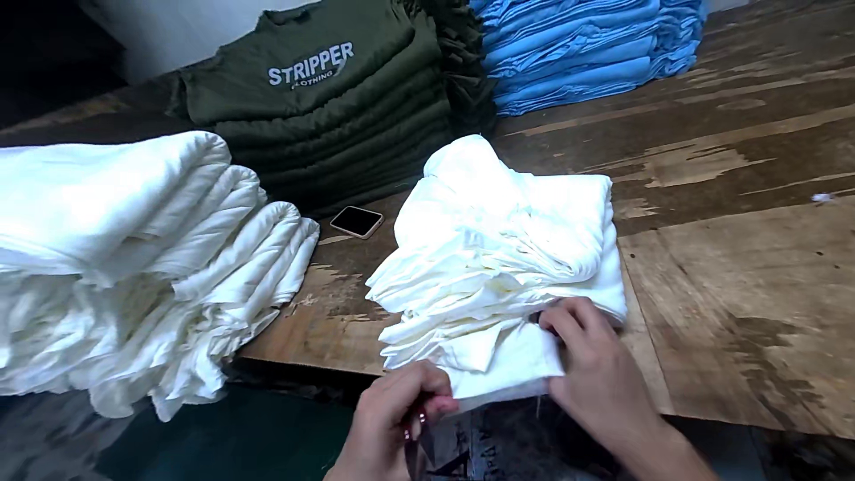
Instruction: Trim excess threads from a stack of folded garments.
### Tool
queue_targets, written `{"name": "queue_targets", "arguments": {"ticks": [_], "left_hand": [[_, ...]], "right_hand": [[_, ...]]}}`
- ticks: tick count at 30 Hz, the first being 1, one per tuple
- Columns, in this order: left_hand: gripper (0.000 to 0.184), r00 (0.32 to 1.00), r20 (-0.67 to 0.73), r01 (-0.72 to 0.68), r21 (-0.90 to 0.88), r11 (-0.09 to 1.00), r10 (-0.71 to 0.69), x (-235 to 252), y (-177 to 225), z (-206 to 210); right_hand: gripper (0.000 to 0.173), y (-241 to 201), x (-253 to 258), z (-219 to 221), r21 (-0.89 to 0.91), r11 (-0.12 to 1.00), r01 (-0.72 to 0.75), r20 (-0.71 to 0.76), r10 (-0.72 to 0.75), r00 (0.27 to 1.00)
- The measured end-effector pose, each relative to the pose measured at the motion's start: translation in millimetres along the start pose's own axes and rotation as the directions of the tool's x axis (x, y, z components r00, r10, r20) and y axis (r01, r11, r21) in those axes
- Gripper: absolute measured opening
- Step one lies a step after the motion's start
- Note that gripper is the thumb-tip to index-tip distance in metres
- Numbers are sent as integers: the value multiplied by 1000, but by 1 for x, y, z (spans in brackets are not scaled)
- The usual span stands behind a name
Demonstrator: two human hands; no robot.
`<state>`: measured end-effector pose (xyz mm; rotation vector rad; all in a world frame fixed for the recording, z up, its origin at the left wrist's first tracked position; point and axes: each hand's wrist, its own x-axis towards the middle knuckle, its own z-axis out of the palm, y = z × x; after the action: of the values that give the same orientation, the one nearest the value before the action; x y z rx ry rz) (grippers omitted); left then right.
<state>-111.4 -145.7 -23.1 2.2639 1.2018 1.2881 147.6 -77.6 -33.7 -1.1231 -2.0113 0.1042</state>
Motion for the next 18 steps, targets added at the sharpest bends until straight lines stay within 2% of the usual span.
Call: {"name": "queue_targets", "arguments": {"ticks": [2,4,5,7,8,9,11,12,14,16,18], "left_hand": [[23,996,89,18,104,994,-28,-8,-8,-3],[15,975,219,-32,301,953,-36,-16,-12,8],[8,964,263,-74,390,918,-34,-19,-11,16],[10,958,285,-94,462,882,-47,-19,-2,29],[15,964,258,-55,447,893,-69,-18,5,33],[22,971,212,12,407,913,-107,-17,11,35],[34,975,86,171,303,938,-206,-12,16,42],[39,967,5,246,264,933,-256,-8,16,47],[33,941,-146,335,271,903,-305,1,20,57],[15,937,-270,311,366,877,-220,13,28,69],[7,947,-308,228,436,871,-94,23,32,80]], "right_hand": [[14,22,-20,-18,201,962,184,65,-201,978],[18,32,-35,-29,238,906,351,117,-386,915],[20,34,-38,-35,221,899,378,158,-415,896],[18,32,-34,-53,184,915,360,257,-398,881],[14,29,-31,-64,178,928,326,328,-369,870],[14,25,-28,-76,177,945,275,420,-325,847],[29,21,-26,-93,159,972,172,588,-233,775],[38,21,-29,-94,138,979,150,586,-203,785],[41,22,-39,-79,119,981,156,386,-190,903],[33,23,-48,-57,85,974,209,200,-223,954],[20,25,-54,-41,49,956,290,96,-294,951]]}}
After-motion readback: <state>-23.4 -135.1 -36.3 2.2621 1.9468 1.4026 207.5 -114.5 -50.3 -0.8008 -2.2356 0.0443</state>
